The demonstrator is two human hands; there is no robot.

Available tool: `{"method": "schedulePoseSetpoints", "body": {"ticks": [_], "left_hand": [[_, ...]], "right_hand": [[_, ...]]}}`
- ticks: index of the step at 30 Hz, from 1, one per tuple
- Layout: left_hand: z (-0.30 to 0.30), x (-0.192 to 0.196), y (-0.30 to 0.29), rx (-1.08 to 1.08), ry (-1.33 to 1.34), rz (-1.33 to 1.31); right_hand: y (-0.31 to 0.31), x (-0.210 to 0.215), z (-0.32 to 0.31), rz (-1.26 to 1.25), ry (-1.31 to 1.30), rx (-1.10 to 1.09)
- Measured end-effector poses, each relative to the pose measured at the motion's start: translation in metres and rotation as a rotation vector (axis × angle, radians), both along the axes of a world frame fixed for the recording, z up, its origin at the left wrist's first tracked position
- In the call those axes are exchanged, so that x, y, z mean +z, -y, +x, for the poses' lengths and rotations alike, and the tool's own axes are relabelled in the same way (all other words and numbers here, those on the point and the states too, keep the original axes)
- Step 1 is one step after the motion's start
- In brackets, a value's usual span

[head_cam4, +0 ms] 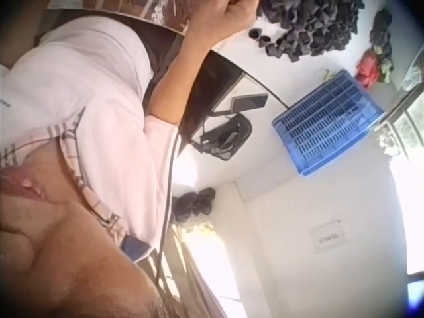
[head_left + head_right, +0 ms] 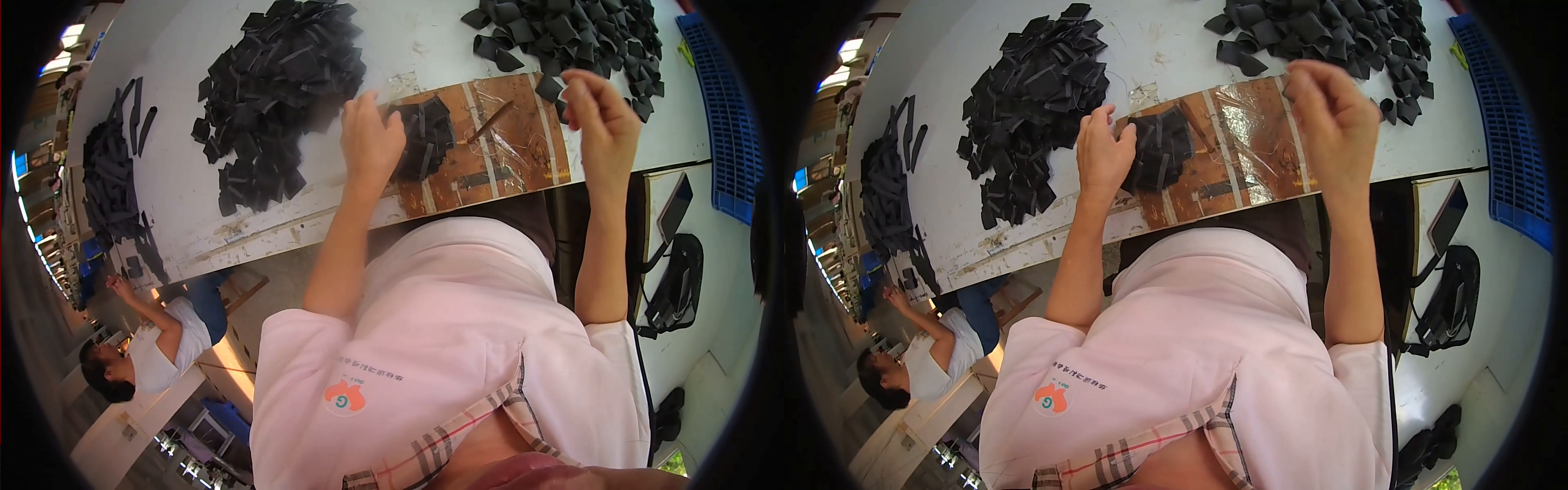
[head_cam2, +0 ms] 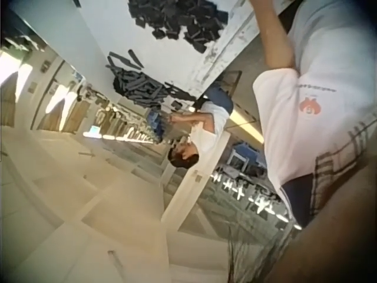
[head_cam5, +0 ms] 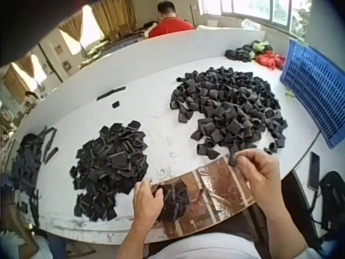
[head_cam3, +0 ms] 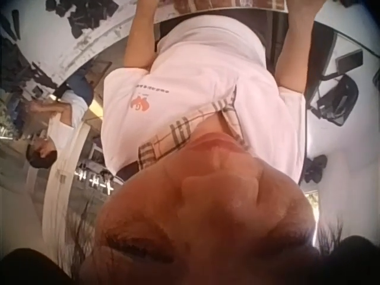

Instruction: Manually trimming and cleaning small black rubber or plastic industrial components using a pointed tool.

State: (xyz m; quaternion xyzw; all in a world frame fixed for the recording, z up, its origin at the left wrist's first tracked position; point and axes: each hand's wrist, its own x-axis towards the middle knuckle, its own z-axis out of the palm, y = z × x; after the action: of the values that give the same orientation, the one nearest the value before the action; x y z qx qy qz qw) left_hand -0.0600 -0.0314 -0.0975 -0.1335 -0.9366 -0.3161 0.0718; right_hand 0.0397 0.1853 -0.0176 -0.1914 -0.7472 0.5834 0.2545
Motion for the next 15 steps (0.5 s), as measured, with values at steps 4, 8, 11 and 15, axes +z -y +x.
{"method": "schedulePoseSetpoints", "body": {"ticks": [4,8,11,15], "left_hand": [[-0.009,-0.021,0.012,-0.120,0.149,0.009],[-0.012,-0.029,0.011,-0.147,0.076,0.000],[-0.012,-0.023,0.010,-0.104,0.119,0.060],[-0.011,-0.026,0.008,-0.118,0.106,0.016]], "right_hand": [[0.040,-0.016,0.019,-0.036,0.278,0.247],[0.058,-0.015,0.017,0.141,0.296,0.454],[0.066,-0.013,0.013,0.173,0.240,0.504],[0.068,-0.014,0.012,0.217,0.256,0.521]]}}
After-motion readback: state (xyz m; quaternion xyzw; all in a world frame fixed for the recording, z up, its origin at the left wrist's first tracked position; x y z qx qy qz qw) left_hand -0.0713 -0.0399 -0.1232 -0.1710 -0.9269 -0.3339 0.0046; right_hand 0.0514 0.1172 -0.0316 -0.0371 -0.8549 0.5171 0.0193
